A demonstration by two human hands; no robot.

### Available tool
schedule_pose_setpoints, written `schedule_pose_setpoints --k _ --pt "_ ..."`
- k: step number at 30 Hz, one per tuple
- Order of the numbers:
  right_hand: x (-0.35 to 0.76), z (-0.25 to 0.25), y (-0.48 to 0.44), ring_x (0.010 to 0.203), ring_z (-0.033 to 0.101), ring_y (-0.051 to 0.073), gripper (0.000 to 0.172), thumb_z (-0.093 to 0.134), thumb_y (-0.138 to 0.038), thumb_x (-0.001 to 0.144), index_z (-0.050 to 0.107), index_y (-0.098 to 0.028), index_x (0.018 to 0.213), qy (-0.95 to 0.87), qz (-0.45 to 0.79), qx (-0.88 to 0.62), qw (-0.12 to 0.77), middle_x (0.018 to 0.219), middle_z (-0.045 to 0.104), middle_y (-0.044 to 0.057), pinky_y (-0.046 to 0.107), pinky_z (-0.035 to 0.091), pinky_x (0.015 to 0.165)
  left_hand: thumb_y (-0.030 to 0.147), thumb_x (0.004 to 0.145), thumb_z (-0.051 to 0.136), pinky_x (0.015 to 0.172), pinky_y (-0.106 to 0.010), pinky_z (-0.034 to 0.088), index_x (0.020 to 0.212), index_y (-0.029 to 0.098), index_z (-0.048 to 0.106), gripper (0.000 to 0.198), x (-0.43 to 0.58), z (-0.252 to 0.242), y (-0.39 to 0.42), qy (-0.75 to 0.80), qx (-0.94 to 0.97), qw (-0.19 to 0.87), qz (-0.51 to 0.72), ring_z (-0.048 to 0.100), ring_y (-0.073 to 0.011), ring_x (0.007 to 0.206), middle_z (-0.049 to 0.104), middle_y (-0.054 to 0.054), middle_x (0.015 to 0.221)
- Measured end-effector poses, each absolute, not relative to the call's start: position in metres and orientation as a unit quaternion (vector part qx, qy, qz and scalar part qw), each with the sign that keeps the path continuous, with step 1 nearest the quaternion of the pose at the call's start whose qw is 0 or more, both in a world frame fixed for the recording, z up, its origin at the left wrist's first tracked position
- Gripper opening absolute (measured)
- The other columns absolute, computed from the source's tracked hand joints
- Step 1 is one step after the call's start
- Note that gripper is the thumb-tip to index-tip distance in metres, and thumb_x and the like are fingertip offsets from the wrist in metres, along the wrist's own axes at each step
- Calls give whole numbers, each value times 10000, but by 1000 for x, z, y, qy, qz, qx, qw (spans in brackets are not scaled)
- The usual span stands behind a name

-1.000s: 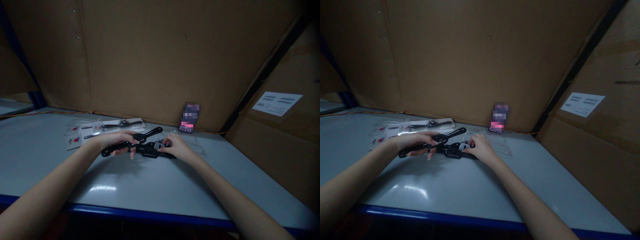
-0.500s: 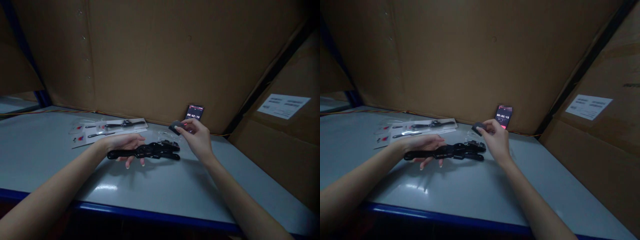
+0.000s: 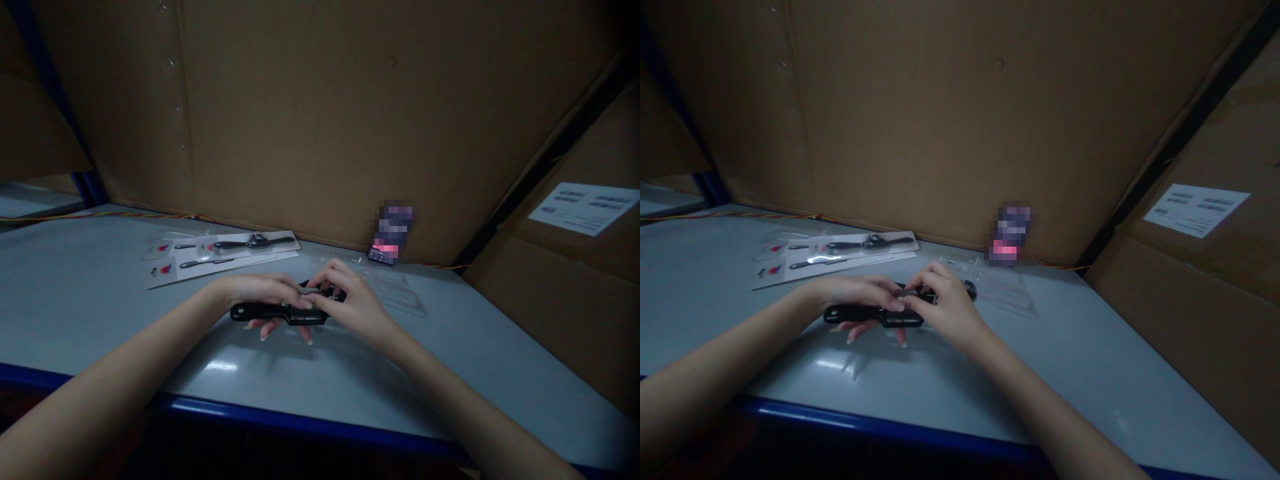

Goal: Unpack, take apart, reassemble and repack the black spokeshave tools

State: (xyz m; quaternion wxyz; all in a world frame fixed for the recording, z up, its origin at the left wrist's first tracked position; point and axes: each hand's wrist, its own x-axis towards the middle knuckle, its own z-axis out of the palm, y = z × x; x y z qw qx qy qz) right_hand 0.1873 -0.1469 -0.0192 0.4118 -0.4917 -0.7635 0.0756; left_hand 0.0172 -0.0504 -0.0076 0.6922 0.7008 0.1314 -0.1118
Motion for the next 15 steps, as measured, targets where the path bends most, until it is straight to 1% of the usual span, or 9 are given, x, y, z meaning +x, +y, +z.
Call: schedule_pose_setpoints --k 1,3,5,7,9,11,13,14,15 --pt "187 -20 -147 788 531 137 63 638 -252 747 624 -204 785 -765 79 -489 410 824 561 12 253 396 639 309 803 539 247 -150 358 889 88 615 249 17 -7 -52 138 707 686 -101 544 -105 348 708 -82 747" --pt "188 -21 -146 744 528 126 100 649 -247 736 603 -208 816 -764 88 -492 408 814 556 1 249 398 627 257 780 571 249 -142 356 878 96 610 193 16 -5 -54 147 713 680 -91 556 -91 367 703 -97 898" --pt "188 -24 -144 703 523 116 163 666 -243 718 580 -214 854 -760 95 -500 405 814 558 -9 245 400 611 237 782 565 242 -138 342 871 100 610 169 15 -4 -56 154 713 678 -87 543 -76 354 691 -100 960" --pt "189 -25 -143 705 528 120 201 681 -253 704 569 -215 867 -758 96 -507 399 817 563 -9 250 408 613 217 777 563 241 -139 339 873 103 612 157 16 -3 -56 162 712 678 -84 534 -70 345 688 -95 969" --pt "189 -22 -144 762 541 143 203 688 -270 697 574 -211 855 -755 77 -508 407 827 568 3 273 423 650 206 772 560 244 -143 343 877 104 618 157 16 -3 -56 174 712 676 -79 523 -68 336 694 -89 941" --pt "188 -13 -153 828 547 169 184 680 -273 707 583 -212 851 -745 34 -497 444 853 575 20 312 432 708 203 762 564 249 -146 348 878 108 621 160 16 -2 -55 194 712 672 -65 504 -62 324 699 -79 909" --pt "185 1 -171 852 554 177 109 626 -268 759 590 -229 855 -733 -1 -459 502 869 589 26 342 432 748 204 750 573 253 -147 354 883 117 619 166 15 -2 -53 212 712 668 -44 481 -52 315 699 -68 904" --pt "184 8 -183 838 563 171 81 597 -277 786 590 -241 858 -732 8 -430 528 865 598 24 344 438 744 204 744 577 256 -147 355 885 121 616 169 14 -2 -52 217 711 667 -36 469 -47 313 698 -64 909" --pt "182 15 -196 776 575 159 74 558 -321 813 590 -257 833 -740 29 -375 558 806 606 13 331 450 689 203 739 581 259 -146 356 887 124 612 171 14 -2 -51 219 711 668 -31 459 -41 312 695 -62 917"
